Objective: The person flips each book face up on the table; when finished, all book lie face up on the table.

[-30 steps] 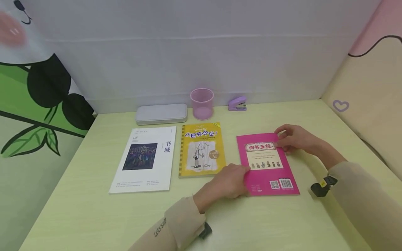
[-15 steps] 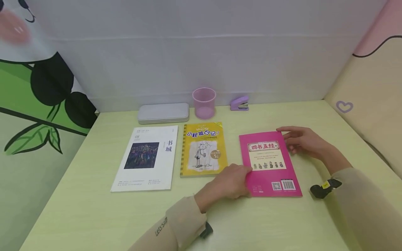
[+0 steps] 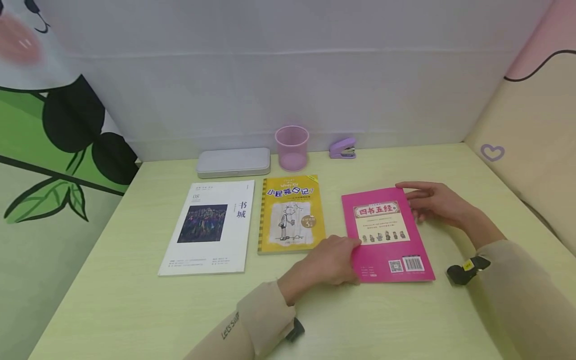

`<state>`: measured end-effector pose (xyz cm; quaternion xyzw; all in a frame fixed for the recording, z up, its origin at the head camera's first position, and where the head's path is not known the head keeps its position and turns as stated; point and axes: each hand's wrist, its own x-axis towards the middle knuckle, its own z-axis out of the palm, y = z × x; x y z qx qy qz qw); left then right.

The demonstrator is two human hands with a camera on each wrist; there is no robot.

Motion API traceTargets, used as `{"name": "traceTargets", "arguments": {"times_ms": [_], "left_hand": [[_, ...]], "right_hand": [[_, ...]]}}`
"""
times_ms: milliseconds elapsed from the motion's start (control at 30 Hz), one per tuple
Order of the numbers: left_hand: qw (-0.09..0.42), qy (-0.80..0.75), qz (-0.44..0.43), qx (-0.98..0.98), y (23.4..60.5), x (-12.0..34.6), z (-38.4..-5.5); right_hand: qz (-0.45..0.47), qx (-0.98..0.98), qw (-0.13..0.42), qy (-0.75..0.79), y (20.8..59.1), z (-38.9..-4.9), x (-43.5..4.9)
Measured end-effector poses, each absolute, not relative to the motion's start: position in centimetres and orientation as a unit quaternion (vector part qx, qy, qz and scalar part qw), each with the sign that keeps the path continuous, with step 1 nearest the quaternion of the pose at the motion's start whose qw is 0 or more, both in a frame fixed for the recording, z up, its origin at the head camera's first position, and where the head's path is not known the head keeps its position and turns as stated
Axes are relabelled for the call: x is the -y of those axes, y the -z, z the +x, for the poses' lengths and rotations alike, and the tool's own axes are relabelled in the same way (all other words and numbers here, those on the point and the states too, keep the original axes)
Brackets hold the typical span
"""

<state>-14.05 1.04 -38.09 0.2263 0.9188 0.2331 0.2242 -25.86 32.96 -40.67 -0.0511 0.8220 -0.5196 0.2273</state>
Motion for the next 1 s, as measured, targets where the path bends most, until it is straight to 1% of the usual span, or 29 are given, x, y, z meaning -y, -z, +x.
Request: {"name": "traceTargets", "arguments": {"times_ms": [233, 567, 700, 1000], "left_hand": [[0.237, -0.242, 0.211, -0.917, 38.2, -1.0, -14.0], [0.238, -0.238, 0.194, -0.921, 38.3, -1.0, -14.0], [0.239, -0.235, 0.192, -0.922, 38.4, -1.1, -13.9], [0.222, -0.208, 0.196, -0.932, 38.3, -1.3, -13.6]], "right_hand": [[-0.067, -0.82, 0.232, 0.519, 40.5, -25.7, -33.2], [-0.075, -0.824, 0.221, 0.517, 40.1, -25.2, -33.4], [-0.079, -0.825, 0.209, 0.518, 40.0, -25.1, -33.4], [-0.089, -0.83, 0.18, 0.521, 39.2, -25.2, -33.2]]}}
